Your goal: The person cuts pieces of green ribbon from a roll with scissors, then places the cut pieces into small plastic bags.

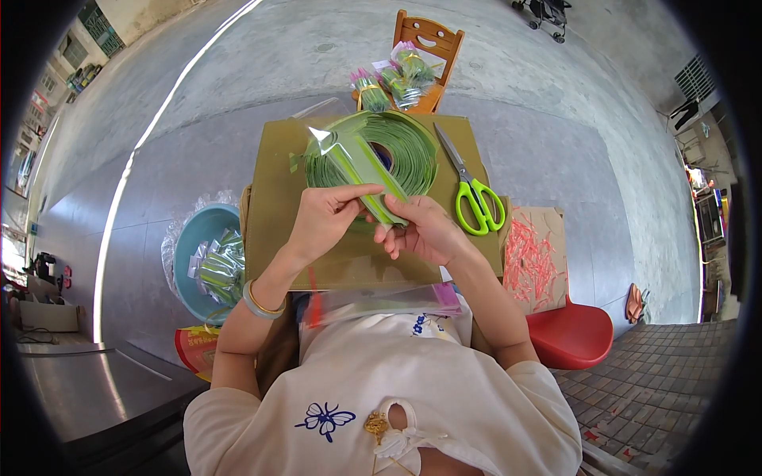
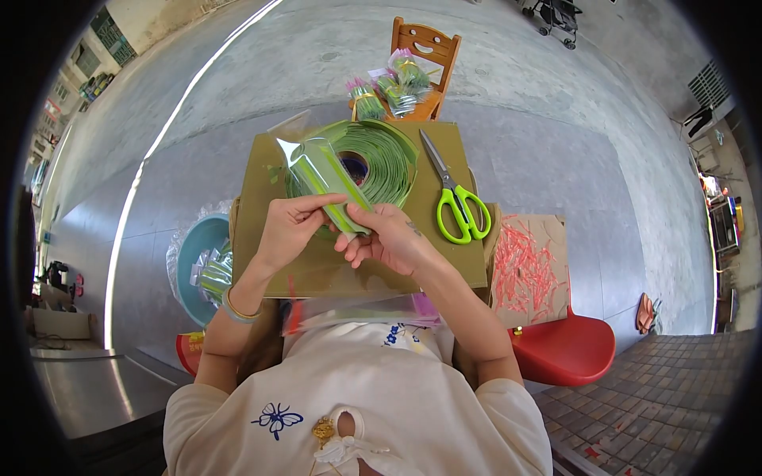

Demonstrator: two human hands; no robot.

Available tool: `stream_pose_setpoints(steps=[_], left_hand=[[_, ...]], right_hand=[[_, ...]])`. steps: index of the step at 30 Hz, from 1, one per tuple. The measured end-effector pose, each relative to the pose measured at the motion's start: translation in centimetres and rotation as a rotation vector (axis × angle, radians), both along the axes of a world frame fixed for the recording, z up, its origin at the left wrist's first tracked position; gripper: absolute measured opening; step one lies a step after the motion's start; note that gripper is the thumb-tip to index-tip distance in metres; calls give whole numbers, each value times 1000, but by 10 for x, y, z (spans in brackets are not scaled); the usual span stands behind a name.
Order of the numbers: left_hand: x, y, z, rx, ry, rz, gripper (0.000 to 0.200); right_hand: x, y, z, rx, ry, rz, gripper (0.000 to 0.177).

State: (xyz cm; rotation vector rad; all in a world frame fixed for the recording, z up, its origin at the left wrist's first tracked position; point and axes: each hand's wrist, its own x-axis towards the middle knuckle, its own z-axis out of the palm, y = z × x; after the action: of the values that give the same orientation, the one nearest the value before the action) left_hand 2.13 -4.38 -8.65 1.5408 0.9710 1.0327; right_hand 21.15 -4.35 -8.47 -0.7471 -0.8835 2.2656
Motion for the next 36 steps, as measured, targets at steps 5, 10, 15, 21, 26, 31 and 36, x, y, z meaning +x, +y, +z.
stream_pose_setpoints(steps=[5,10,15,21,26,31,36], left_hand=[[1,3,-19,-38,4,48,30],[9,1,-37,-94,-140,50,32],[12,-6,-31,-182,-288,-13,35],[20,-10,-28,-219,-385,6,52],[16,-8,-25,-188,-181,34,66],[19,-16,-19,-246,-298,37,73],[24,-25,-22,-295,-426,29,79]], right_hand=[[-15,-26,0,297,-231,-510,28],[-9,-36,-18,874,-722,-532,22],[-10,-26,-9,1593,-1033,-564,22],[-4,-18,2,1685,-1031,-473,22],[0,-26,23,1320,-968,-389,21],[-5,-20,9,1541,-1042,-322,23],[-5,-17,-4,1671,-1087,-194,31]])
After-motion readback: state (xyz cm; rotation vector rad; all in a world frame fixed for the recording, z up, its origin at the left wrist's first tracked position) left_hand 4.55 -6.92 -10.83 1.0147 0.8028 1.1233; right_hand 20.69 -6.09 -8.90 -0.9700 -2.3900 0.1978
